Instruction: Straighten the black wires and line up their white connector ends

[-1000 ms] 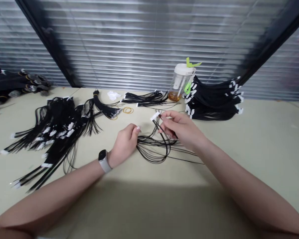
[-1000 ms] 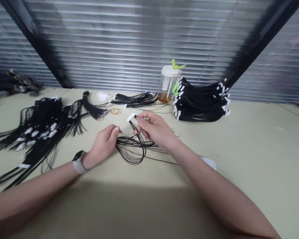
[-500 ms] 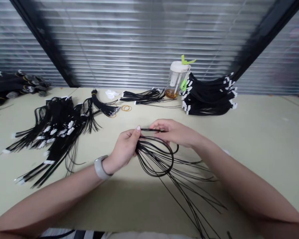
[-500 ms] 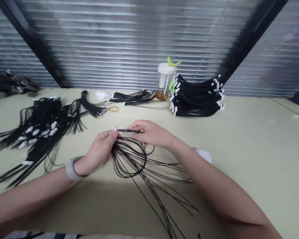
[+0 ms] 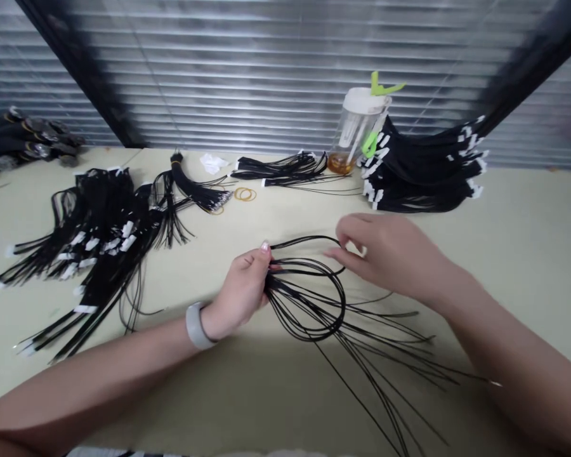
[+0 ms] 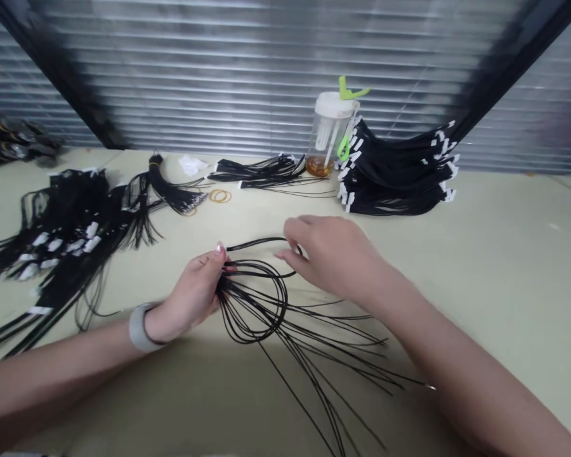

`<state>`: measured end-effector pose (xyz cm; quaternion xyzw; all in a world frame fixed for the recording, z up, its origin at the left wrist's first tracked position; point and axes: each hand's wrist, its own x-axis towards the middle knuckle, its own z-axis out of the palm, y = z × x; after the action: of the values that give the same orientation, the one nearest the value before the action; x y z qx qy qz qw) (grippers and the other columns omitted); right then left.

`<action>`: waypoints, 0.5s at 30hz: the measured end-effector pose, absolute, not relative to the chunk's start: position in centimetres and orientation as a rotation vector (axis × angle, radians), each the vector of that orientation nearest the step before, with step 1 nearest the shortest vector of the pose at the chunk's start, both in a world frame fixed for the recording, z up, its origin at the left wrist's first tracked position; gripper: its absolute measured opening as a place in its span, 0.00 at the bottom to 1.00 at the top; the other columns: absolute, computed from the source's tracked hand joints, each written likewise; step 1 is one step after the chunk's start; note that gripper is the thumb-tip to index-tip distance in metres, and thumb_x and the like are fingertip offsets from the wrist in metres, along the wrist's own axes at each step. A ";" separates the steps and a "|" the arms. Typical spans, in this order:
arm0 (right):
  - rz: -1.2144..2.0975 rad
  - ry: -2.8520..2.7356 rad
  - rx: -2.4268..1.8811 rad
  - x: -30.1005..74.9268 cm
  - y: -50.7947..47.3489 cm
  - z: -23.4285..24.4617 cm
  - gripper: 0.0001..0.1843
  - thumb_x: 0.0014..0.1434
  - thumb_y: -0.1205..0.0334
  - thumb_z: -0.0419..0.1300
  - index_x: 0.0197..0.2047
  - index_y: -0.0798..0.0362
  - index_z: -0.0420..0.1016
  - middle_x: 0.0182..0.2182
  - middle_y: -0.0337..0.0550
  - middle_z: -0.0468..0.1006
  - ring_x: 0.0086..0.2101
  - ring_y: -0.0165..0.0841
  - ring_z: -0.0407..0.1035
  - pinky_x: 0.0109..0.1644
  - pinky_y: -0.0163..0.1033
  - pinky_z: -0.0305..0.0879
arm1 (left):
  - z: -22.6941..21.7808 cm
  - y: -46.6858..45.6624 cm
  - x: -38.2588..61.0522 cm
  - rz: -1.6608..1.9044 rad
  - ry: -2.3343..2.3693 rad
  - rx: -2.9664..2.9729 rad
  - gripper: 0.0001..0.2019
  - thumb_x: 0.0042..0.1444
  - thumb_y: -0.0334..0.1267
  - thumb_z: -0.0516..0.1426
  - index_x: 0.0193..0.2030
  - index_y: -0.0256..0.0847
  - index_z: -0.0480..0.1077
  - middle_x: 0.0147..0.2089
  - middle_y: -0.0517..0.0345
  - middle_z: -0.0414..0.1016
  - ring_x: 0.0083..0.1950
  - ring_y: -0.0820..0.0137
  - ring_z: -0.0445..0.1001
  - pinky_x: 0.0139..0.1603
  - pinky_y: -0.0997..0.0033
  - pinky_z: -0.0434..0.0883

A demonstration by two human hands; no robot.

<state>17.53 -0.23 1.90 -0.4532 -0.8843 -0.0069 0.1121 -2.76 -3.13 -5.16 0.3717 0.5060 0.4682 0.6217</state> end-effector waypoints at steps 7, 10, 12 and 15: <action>0.970 -2.711 -1.261 17.3 -1.6 2.9 0.15 0.57 0.61 0.51 0.19 0.53 0.63 0.16 0.36 0.65 0.19 0.26 0.55 0.24 0.34 0.50 | -5.5 -3.4 -3.0 1.034 1.188 1.026 0.21 0.55 0.56 0.47 0.25 0.39 0.60 0.16 0.67 0.59 0.11 0.82 0.54 0.09 0.81 0.53; 1.285 -2.528 -1.181 16.5 -1.0 1.6 0.15 0.56 0.59 0.52 0.19 0.53 0.64 0.17 0.34 0.63 0.20 0.25 0.54 0.24 0.33 0.50 | -5.3 -3.6 -3.0 1.016 1.199 1.118 0.21 0.56 0.56 0.47 0.25 0.39 0.61 0.16 0.67 0.58 0.12 0.81 0.55 0.10 0.81 0.55; 1.358 -2.452 -1.124 16.0 -0.8 1.0 0.15 0.56 0.58 0.52 0.21 0.53 0.66 0.18 0.34 0.62 0.20 0.25 0.53 0.24 0.32 0.50 | -5.2 -3.7 -3.0 1.002 1.207 1.165 0.21 0.55 0.56 0.47 0.25 0.39 0.61 0.14 0.68 0.57 0.12 0.81 0.56 0.10 0.81 0.56; 1.304 -2.410 -1.085 15.3 -1.1 0.7 0.13 0.56 0.60 0.53 0.23 0.54 0.69 0.19 0.34 0.66 0.21 0.25 0.56 0.26 0.32 0.52 | -4.9 -3.8 -2.9 0.986 1.234 1.220 0.21 0.56 0.55 0.47 0.26 0.39 0.62 0.13 0.68 0.56 0.11 0.81 0.55 0.10 0.81 0.55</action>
<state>15.25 -1.10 0.68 -0.3664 -0.8139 0.4405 0.0968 -2.93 -3.82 -4.92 0.5136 0.5197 0.4153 0.5419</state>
